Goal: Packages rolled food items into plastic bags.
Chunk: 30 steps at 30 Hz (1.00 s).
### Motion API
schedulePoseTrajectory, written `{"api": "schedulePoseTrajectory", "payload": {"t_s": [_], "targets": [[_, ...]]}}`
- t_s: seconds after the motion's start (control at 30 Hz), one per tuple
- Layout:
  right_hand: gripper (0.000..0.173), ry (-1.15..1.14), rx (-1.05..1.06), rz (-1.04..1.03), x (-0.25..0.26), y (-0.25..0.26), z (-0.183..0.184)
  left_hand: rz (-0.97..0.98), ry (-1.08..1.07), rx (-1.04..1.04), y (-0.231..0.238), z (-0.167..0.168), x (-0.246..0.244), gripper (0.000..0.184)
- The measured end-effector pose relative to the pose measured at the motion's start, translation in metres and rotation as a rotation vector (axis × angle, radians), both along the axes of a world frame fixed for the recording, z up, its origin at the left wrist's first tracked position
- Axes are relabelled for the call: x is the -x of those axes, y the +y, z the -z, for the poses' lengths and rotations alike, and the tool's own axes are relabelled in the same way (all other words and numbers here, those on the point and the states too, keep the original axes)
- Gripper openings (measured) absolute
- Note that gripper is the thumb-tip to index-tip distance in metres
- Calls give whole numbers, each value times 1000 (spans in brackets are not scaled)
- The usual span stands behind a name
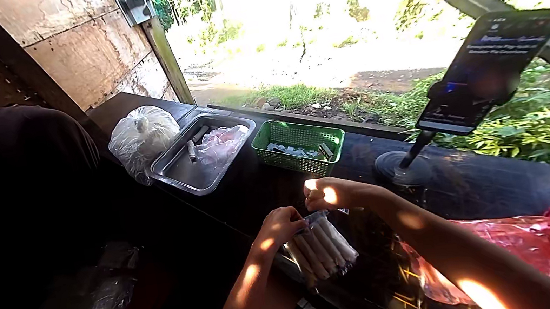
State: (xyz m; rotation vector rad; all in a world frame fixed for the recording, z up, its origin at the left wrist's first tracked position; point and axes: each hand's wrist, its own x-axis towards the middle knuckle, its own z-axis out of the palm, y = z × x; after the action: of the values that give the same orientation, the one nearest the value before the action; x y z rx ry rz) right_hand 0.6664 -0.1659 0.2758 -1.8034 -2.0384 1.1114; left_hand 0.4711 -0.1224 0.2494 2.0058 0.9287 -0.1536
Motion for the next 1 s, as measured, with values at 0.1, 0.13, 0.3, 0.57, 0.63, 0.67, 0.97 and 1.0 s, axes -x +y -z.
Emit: {"api": "schedulePoseTrajectory", "payload": {"t_s": [0.1, 0.13, 0.3, 0.57, 0.63, 0.67, 0.97, 1.0], "targets": [[26, 74, 133, -43, -7, -1, 0, -9, -58, -1, -2, -1, 2, 30], [27, 79, 136, -50, -8, -2, 1, -8, -72, 1, -3, -2, 3, 29], [27, 163, 21, -75, -13, -7, 0, -38, -150, 101, -7, -10, 8, 24], [29, 198, -115, -64, -16, -16, 7, -34, -101, 69, -9, -10, 8, 25], [28, 218, -135, -59, -22, -17, 12, -38, -80, 33, -12, -15, 7, 24], [29, 209, -138, -48, -24, -17, 12, -40, -72, 16, -14, -17, 6, 25], [31, 146, -398, 416, 3, -17, -14, -74, -21, -48, -17, -28, 4, 25], [31, 206, -428, 482, 13, -17, -17, -77, -19, -54, -18, -28, 4, 25]]}}
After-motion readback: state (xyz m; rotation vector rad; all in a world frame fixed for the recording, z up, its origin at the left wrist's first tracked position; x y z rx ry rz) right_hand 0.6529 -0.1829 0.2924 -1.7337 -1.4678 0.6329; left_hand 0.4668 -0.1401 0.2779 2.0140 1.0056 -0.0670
